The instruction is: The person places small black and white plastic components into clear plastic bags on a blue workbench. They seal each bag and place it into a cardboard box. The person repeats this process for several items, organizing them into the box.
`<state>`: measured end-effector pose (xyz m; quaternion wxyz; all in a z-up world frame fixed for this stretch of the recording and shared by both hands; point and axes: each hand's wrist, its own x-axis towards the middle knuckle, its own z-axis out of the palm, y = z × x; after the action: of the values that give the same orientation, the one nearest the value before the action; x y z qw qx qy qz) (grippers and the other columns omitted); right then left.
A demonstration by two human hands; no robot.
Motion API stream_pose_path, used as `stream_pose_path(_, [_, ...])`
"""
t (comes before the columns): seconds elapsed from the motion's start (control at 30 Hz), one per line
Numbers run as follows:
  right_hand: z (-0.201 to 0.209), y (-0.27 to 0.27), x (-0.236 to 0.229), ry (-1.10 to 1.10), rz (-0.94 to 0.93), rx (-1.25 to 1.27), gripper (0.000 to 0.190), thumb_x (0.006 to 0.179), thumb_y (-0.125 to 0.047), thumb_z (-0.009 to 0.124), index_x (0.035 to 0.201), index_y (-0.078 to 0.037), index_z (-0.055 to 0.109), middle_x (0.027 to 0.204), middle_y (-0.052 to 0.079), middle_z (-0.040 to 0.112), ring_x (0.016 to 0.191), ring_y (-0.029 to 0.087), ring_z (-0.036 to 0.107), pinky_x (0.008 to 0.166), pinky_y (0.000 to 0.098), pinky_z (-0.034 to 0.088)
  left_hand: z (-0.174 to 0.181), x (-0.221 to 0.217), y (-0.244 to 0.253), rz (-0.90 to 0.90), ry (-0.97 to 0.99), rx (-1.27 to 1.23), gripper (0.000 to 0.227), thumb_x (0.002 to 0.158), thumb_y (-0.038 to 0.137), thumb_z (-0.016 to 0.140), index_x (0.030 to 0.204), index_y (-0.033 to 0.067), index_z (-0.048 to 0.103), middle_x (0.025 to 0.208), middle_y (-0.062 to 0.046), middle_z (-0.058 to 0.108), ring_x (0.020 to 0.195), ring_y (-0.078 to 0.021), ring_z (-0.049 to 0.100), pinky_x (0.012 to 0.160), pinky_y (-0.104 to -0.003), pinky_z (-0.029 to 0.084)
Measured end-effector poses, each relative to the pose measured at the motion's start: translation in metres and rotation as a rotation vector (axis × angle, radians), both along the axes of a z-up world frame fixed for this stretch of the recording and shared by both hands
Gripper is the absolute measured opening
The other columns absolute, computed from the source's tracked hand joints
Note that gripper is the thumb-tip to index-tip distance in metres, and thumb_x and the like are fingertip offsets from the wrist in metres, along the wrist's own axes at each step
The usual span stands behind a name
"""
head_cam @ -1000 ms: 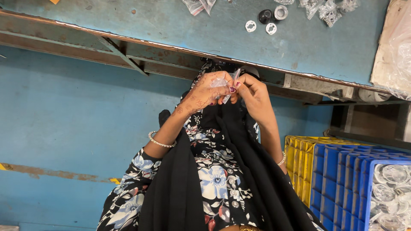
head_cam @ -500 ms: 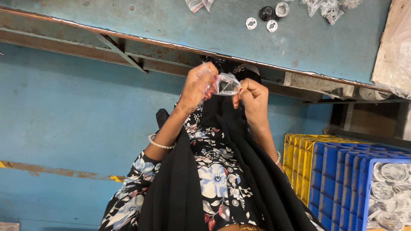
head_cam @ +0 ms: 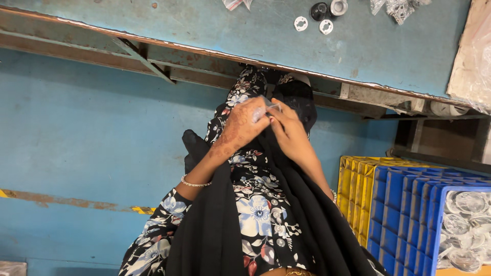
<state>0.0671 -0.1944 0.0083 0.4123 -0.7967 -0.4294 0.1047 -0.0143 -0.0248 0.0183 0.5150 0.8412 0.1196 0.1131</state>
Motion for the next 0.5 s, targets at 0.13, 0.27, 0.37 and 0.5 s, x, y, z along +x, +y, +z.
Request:
stream_pose_path(0.13, [-0.026,0.004,0.003,0.226,-0.033,0.018,0.049,0.096,0.001,0.056,0.144,0.0,0.052,0.147,0.022,0.055,0.135,0.034,0.056,0.111,0.0359,0.042,0.0,-0.001,-0.019,-0.103,-0.177,0.042,0.029,0.081,0.015,0.066,0.107,0.0036,0.063,0.103,-0.018,0.066,0.094,-0.0364,0.065,0.084,-0.042,0.053])
stream_pose_path(0.27, [-0.03,0.01,0.006,0.334,-0.123,0.081,0.054,0.091,-0.001,0.063,0.145,-0.001,0.057,0.128,0.017,0.072,0.116,0.025,0.07,0.101,0.0309,0.051,-0.001,-0.005,-0.019,-0.197,-0.099,-0.042,0.02,0.088,0.014,0.067,0.105,0.0052,0.064,0.102,-0.015,0.067,0.092,-0.0336,0.067,0.082,-0.039,0.054])
stream_pose_path(0.37, [-0.02,0.007,0.017,0.654,-0.14,0.278,0.046,0.099,-0.002,0.065,0.145,0.002,0.059,0.126,0.017,0.072,0.106,0.016,0.065,0.091,0.0286,0.054,-0.005,0.0,-0.008,0.041,-0.225,-0.159,0.016,0.095,0.019,0.073,0.104,0.0083,0.065,0.098,-0.01,0.067,0.091,-0.0261,0.069,0.082,-0.035,0.057])
stream_pose_path(0.5, [-0.001,-0.003,0.029,0.987,-0.096,0.473,0.047,0.095,-0.004,0.07,0.14,0.003,0.059,0.129,0.014,0.07,0.109,0.018,0.07,0.086,0.0317,0.06,-0.01,0.009,0.018,0.311,-0.228,-0.351,0.017,0.102,0.025,0.071,0.111,0.0111,0.07,0.093,-0.002,0.071,0.081,-0.0127,0.064,0.071,-0.029,0.051])
